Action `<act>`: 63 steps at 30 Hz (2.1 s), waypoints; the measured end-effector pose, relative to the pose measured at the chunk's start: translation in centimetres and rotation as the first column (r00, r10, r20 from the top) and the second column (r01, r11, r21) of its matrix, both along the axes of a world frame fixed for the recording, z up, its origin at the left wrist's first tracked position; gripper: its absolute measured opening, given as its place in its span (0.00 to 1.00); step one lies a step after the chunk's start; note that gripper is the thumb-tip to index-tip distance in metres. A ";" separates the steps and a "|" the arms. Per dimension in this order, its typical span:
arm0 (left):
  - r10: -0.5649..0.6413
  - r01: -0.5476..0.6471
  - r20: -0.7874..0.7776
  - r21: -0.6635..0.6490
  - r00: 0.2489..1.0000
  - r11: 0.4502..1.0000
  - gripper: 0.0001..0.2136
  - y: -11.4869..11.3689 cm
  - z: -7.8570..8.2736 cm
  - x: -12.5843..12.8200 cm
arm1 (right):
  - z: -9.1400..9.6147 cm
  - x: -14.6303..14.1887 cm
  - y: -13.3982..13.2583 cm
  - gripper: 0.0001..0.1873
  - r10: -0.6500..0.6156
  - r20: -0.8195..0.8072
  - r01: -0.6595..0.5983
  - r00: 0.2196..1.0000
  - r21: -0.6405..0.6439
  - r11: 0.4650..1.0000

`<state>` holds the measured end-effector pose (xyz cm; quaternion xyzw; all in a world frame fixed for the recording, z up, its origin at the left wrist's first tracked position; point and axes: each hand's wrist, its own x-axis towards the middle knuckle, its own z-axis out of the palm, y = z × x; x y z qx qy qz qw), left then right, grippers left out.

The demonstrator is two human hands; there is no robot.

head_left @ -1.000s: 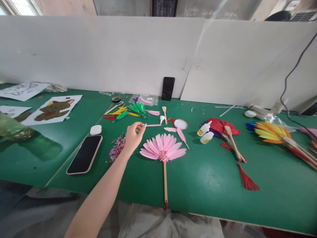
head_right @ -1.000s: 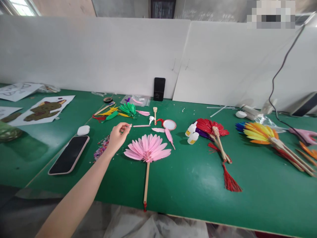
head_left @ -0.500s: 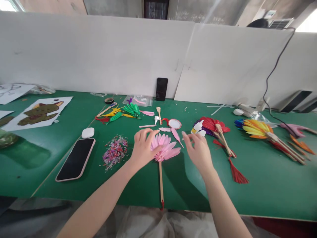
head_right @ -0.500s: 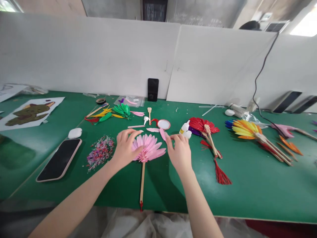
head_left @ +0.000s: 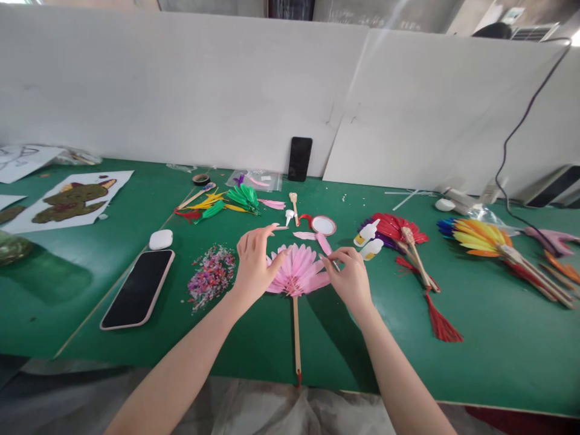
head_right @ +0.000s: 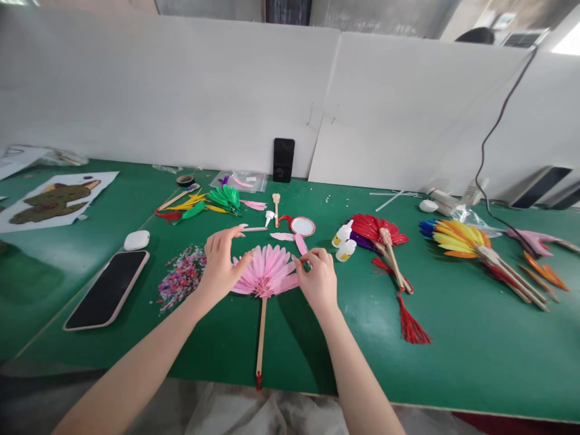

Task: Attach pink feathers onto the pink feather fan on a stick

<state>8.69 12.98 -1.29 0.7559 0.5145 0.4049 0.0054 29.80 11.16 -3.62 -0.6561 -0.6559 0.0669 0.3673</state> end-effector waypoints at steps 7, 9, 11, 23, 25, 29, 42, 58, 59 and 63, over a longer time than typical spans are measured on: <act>-0.005 0.001 -0.061 -0.056 0.998 0.998 0.17 0.0 -0.7 0.3 | -0.8 0.5 -0.1 0.14 -0.008 0.044 0.010 0.999 -0.065 0.998; -0.009 0.005 -0.067 -0.062 0.998 0.998 0.17 0.1 -0.9 0.4 | -1.1 0.7 0.0 0.14 -0.012 0.048 0.016 0.999 -0.089 0.996; -0.009 0.004 -0.065 -0.066 0.998 0.998 0.16 0.2 -1.0 0.3 | -1.2 0.8 0.0 0.13 -0.016 0.051 0.022 0.999 -0.104 0.994; 0.106 -0.108 -0.028 -0.067 0.994 0.992 0.11 1.3 -1.4 -0.5 | -0.7 0.7 -0.2 0.14 -0.043 -0.028 0.041 0.999 -0.073 0.996; 0.182 -0.182 -0.002 -0.071 0.983 0.981 0.10 1.9 -1.7 -1.2 | -0.4 0.6 -0.4 0.16 -0.051 -0.070 0.051 0.996 -0.013 0.999; 0.315 -0.312 0.008 -0.122 0.949 0.942 0.09 3.5 -2.4 -3.0 | 0.0 0.4 -0.7 0.15 -0.038 -0.118 0.049 0.992 0.088 0.995; 0.091 -0.148 -0.189 -0.317 0.978 0.937 0.12 9.0 -1.0 -2.0 | -1.1 0.1 -0.1 0.11 0.045 -0.330 0.033 0.943 0.226 0.974; -0.100 0.003 -0.223 -0.400 0.970 0.917 0.11 17.6 -1.2 0.7 | -1.5 1.3 1.2 0.15 -0.003 -0.566 0.121 0.824 0.171 0.978; -0.098 0.020 -0.180 -0.393 0.979 0.919 0.07 17.5 -0.8 0.8 | -1.5 1.3 1.3 0.15 -0.004 -0.568 0.124 0.823 0.173 0.977; -0.031 0.050 0.063 -0.330 0.998 0.943 0.08 16.9 2.2 1.1 | -1.4 1.2 1.1 0.15 0.006 -0.574 0.118 0.819 0.179 0.977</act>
